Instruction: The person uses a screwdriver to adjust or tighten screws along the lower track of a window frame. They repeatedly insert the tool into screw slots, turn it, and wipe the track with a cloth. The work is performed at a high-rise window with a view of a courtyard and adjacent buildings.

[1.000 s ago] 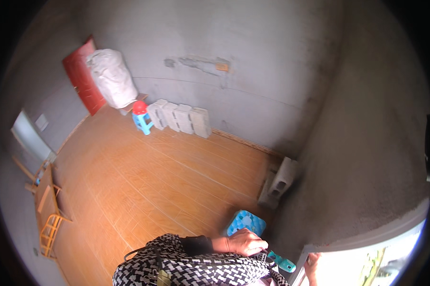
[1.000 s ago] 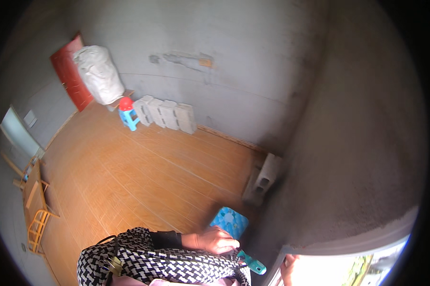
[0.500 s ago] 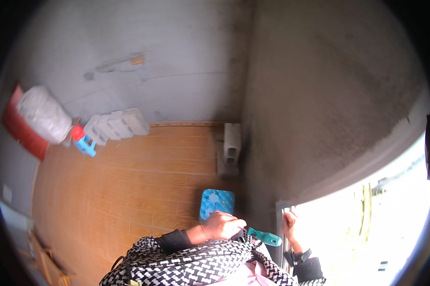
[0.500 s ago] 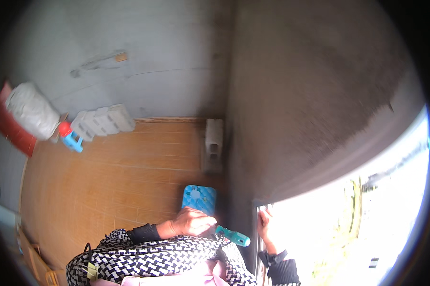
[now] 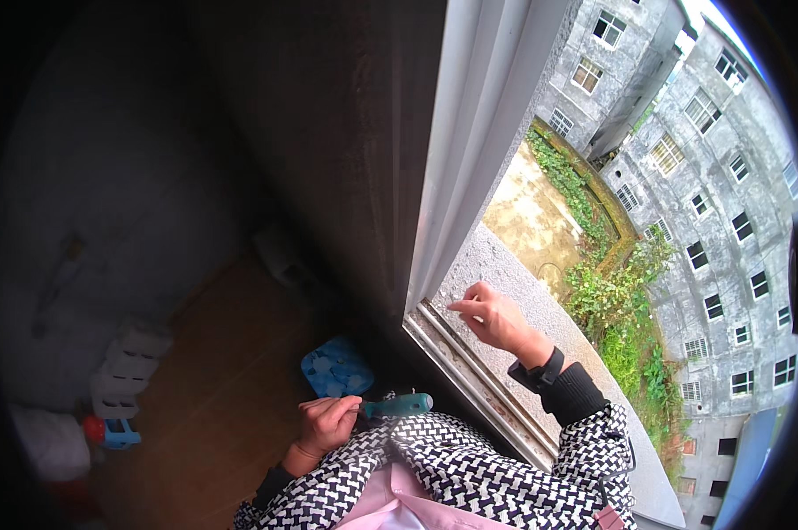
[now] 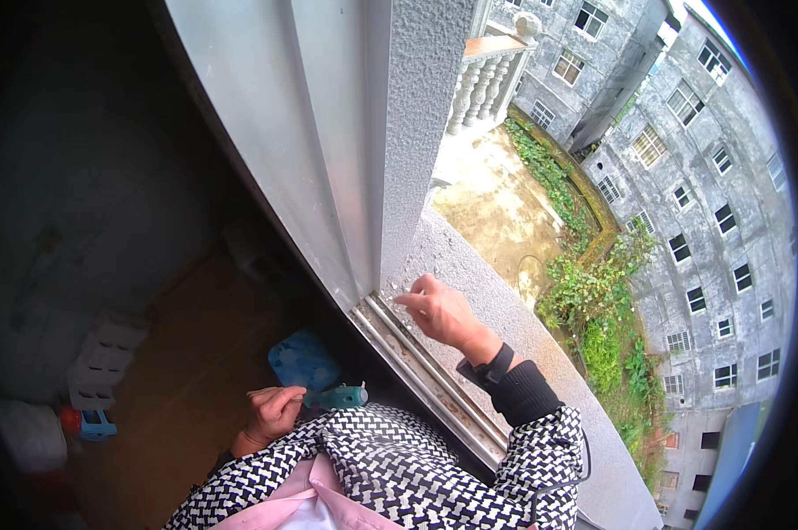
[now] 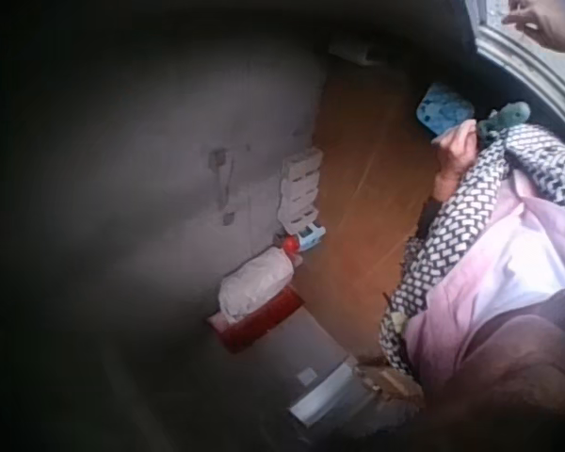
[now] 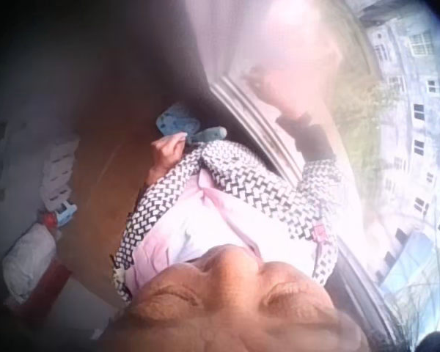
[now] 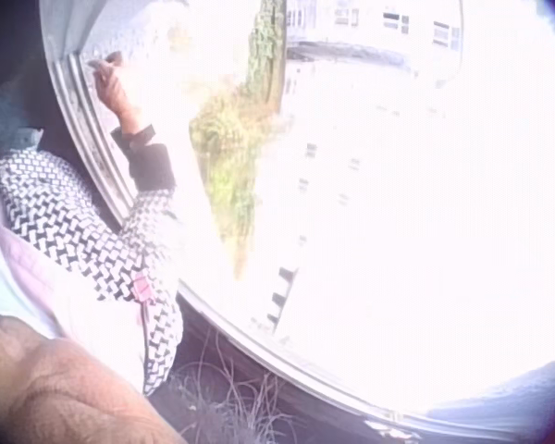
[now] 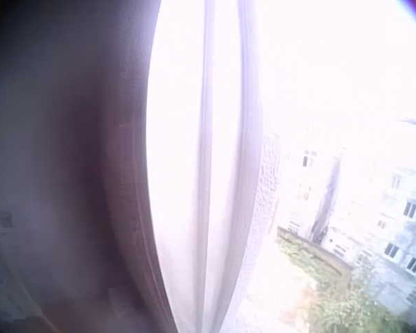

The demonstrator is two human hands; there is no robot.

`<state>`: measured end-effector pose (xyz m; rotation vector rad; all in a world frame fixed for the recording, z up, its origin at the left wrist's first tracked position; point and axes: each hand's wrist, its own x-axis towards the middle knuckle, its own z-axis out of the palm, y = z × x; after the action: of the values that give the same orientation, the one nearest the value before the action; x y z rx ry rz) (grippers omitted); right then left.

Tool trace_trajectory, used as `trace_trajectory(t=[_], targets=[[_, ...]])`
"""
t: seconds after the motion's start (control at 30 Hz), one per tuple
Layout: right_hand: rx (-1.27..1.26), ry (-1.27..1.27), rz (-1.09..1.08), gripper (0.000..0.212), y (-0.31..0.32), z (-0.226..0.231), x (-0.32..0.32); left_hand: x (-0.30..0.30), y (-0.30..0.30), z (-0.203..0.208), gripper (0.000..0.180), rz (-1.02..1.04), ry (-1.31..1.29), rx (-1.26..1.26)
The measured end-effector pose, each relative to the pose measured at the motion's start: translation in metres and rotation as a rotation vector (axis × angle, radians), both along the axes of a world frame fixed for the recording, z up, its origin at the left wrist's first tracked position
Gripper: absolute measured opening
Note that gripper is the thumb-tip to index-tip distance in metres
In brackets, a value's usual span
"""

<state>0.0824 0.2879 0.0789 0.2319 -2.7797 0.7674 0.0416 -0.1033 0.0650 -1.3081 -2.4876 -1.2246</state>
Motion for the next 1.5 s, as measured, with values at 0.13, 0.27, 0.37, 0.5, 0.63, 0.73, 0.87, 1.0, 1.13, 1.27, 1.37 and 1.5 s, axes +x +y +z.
trace_trajectory(t=[0.13,0.27,0.37,0.5,0.63,0.73,0.87,1.0,1.13,1.27,1.37,1.5], targets=[[0.009,-0.112,0.015,0.02,-0.052,-0.014,-0.027,0.0,0.004,0.009,0.012,-0.004,0.006,-0.029],[0.121,-0.173,-0.036,0.019,-0.059,-0.021,-0.029,0.002,0.001,0.011,0.009,0.004,-0.026,-0.029],[0.16,-0.234,-0.028,0.019,-0.058,-0.016,-0.017,0.002,-0.001,0.011,0.011,0.002,-0.018,-0.048],[0.125,-0.2,-0.001,0.021,-0.058,-0.003,-0.012,0.002,0.0,0.014,0.012,0.006,-0.015,-0.023],[0.08,-0.16,-0.001,0.025,-0.058,0.001,-0.02,0.002,0.001,0.016,0.013,-0.011,-0.037,-0.037],[0.226,-0.27,0.022,0.025,-0.059,-0.003,-0.022,0.0,0.002,0.016,0.012,-0.027,-0.04,-0.061],[0.152,-0.187,-0.059,0.022,-0.061,-0.013,-0.021,0.003,0.005,0.017,0.014,-0.012,-0.027,-0.02],[0.22,-0.131,-0.051,0.02,-0.061,-0.014,-0.025,0.005,0.002,0.023,0.013,0.01,-0.03,-0.049],[0.252,-0.162,0.017,0.023,-0.059,-0.006,-0.028,0.006,0.001,0.019,0.009,0.023,-0.002,0.006],[0.286,-0.185,0.033,0.03,-0.056,-0.004,-0.025,0.011,-0.002,0.012,0.013,0.038,-0.006,-0.006],[0.336,-0.317,0.055,0.036,-0.051,-0.01,-0.016,0.011,-0.004,0.002,0.013,0.027,-0.003,0.0],[0.25,-0.33,0.047,0.028,-0.044,-0.019,-0.002,0.011,-0.003,-0.005,0.011,0.053,-0.019,0.03]])
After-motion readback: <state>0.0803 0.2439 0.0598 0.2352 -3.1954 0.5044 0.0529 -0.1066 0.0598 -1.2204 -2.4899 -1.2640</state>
